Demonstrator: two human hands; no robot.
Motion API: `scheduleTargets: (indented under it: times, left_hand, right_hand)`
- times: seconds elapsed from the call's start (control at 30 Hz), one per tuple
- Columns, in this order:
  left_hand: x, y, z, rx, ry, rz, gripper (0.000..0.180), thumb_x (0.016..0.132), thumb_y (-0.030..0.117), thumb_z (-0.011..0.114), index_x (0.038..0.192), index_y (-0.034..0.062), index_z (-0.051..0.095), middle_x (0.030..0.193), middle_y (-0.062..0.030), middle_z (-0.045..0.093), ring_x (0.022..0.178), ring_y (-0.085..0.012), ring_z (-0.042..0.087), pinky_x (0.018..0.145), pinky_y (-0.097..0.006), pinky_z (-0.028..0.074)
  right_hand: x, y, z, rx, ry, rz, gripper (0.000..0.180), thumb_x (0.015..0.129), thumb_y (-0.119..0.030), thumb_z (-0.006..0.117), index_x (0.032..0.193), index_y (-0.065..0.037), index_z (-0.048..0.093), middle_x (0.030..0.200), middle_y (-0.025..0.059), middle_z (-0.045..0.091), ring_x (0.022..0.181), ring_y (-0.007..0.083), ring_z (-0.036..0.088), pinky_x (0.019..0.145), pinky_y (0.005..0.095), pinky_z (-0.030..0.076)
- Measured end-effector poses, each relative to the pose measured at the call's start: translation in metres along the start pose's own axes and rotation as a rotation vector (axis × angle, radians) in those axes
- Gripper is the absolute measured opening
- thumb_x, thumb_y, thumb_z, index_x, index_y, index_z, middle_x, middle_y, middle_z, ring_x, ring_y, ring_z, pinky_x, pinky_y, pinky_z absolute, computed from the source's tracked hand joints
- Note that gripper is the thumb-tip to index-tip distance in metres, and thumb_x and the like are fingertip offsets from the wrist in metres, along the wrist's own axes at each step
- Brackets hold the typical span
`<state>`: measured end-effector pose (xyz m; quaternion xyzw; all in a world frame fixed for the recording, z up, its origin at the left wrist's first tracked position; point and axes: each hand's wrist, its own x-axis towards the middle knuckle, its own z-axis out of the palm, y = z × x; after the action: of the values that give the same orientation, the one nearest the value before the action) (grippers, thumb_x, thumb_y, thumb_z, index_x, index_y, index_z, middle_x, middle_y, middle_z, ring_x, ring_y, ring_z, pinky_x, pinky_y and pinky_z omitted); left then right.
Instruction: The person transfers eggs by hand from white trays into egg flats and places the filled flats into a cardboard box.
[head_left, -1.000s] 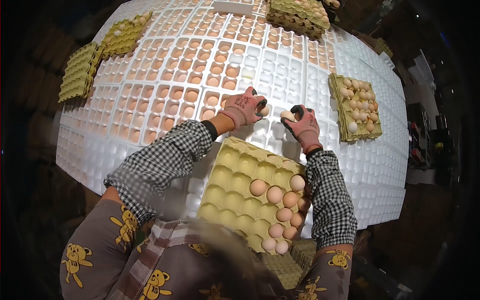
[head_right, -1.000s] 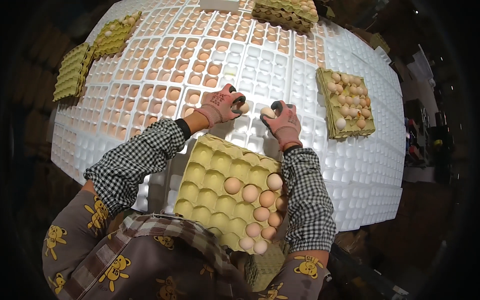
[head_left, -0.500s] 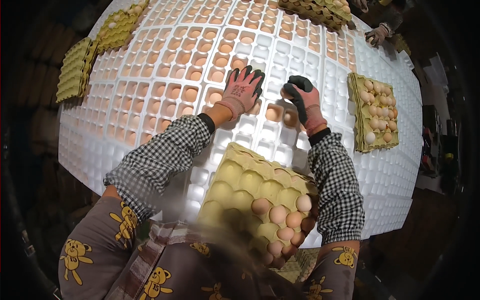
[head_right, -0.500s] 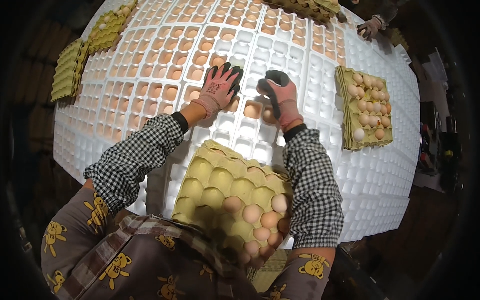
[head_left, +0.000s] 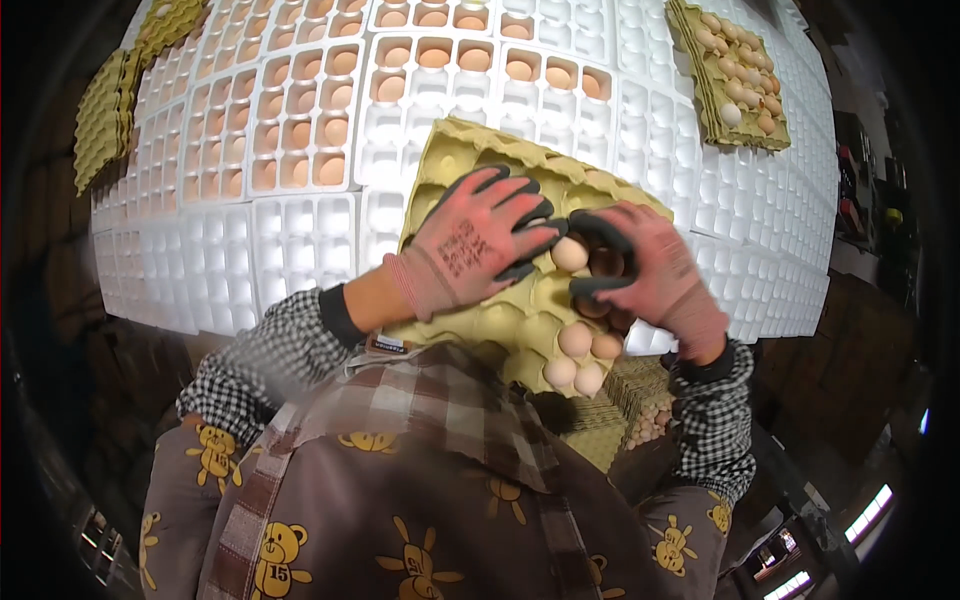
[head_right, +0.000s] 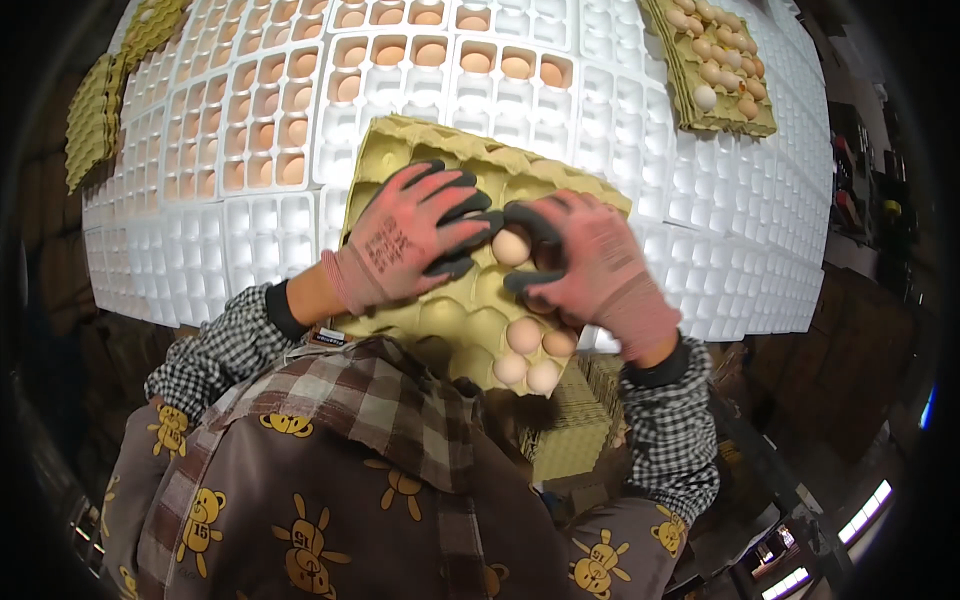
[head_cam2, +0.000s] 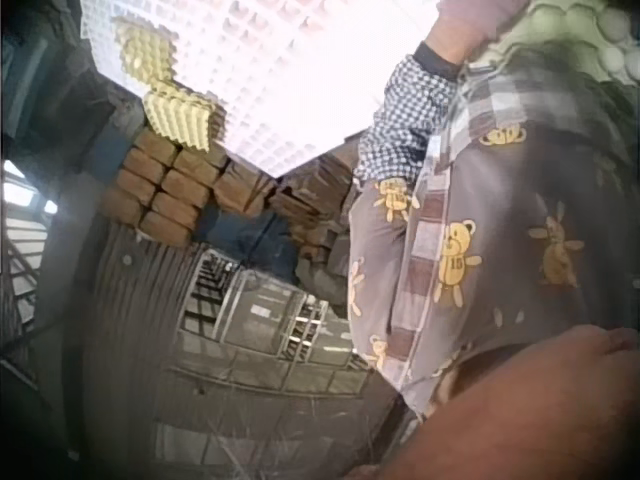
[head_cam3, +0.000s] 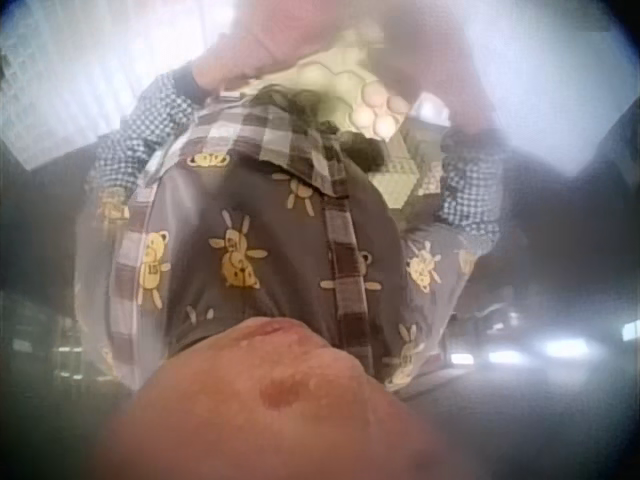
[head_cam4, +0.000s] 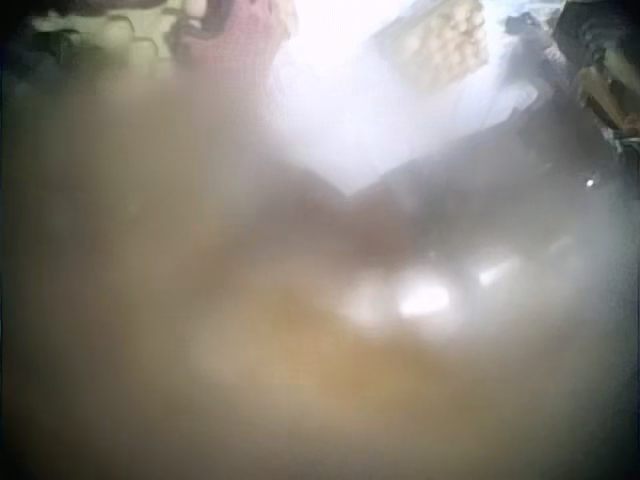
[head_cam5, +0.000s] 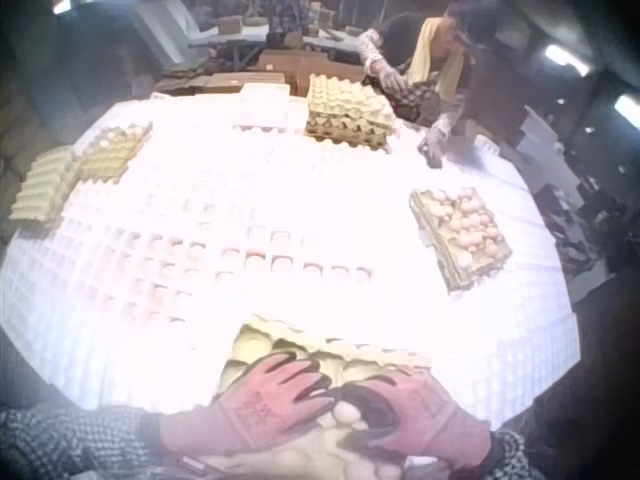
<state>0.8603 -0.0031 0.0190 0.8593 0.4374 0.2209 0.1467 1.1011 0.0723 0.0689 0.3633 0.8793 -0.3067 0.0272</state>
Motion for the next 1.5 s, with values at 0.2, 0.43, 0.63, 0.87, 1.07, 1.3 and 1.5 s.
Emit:
scheduleTargets:
  times: [0.2,0.43,0.63,0.87,1.07,1.3,1.5]
  left_hand:
    - [-0.001,0.02,-0.025,-0.806,0.196,-0.405,0.027,0.087,0.004,0.063,0.113,-0.0017,0.062,0.109,-0.0068,0.061,0.104,-0.0146,0.06,0.087,-0.032,0.052]
    - [-0.026,0.151,0.048,0.164,-0.41,-0.013,0.049,0.073,0.036,0.078,0.11,0.0113,0.059,0.114,-0.0087,0.055,0.085,-0.0265,0.065,0.07,-0.037,0.053]
    - [-0.02,0.133,0.022,-0.222,-0.194,-0.224,0.048,0.074,0.025,0.074,0.118,0.0144,0.059,0.116,-0.0131,0.057,0.09,-0.0325,0.065,0.074,-0.04,0.054]
    - [-0.003,0.149,0.042,0.495,-0.186,-0.106,0.019,0.083,0.025,0.062,0.101,0.0218,0.067,0.118,-0.0122,0.055,0.077,-0.0241,0.063,0.06,-0.036,0.053]
    - [-0.009,0.14,0.035,-0.139,-0.086,-0.339,0.043,0.072,0.034,0.079,0.107,0.0135,0.065,0.11,-0.0163,0.057,0.089,-0.0322,0.065,0.077,-0.04,0.054]
    - [-0.156,0.064,-0.036,-1.367,0.35,-0.739,0.047,0.076,0.016,0.085,0.117,0.002,0.068,0.113,-0.0108,0.068,0.101,-0.0162,0.064,0.09,-0.03,0.052]
    - [-0.234,-0.084,-0.035,0.219,0.264,-1.056,0.052,0.073,0.032,0.08,0.121,0.0223,0.065,0.132,-0.0143,0.047,0.092,-0.0291,0.068,0.084,-0.039,0.055]
  right_hand:
    - [-0.058,-0.016,0.042,0.867,0.45,0.303,0.046,0.078,-0.019,0.071,0.121,-0.009,0.061,0.11,0.005,0.061,0.102,0.0217,0.058,0.092,0.0356,0.045]
    - [-0.187,-0.004,0.067,1.28,0.379,0.417,0.036,0.077,-0.022,0.074,0.105,-0.002,0.063,0.105,0.0119,0.063,0.094,0.0198,0.063,0.079,0.0274,0.049]
    - [-0.194,-0.024,0.112,0.418,0.441,0.321,0.054,0.067,-0.008,0.08,0.118,-0.004,0.063,0.107,0.0124,0.064,0.096,0.0227,0.066,0.085,0.0347,0.054]
    - [-0.164,0.003,0.091,0.729,0.62,0.214,0.042,0.084,-0.004,0.058,0.126,0.0,0.058,0.123,0.0149,0.059,0.093,0.0233,0.065,0.078,0.0311,0.054]
    - [-0.161,-0.022,0.093,0.016,0.401,0.418,0.058,0.062,-0.008,0.081,0.118,-0.015,0.066,0.12,0.0115,0.054,0.096,0.0299,0.063,0.08,0.0369,0.053]
    - [-0.202,-0.032,0.123,1.86,0.528,0.011,0.053,0.098,-0.036,0.052,0.14,-0.004,0.047,0.136,0.0197,0.056,0.119,0.0261,0.057,0.095,0.0359,0.051]
    - [-0.039,-0.204,0.141,1.176,0.167,0.07,0.052,0.072,-0.018,0.083,0.114,0.005,0.062,0.118,0.0137,0.063,0.103,0.0225,0.063,0.092,0.0352,0.05]
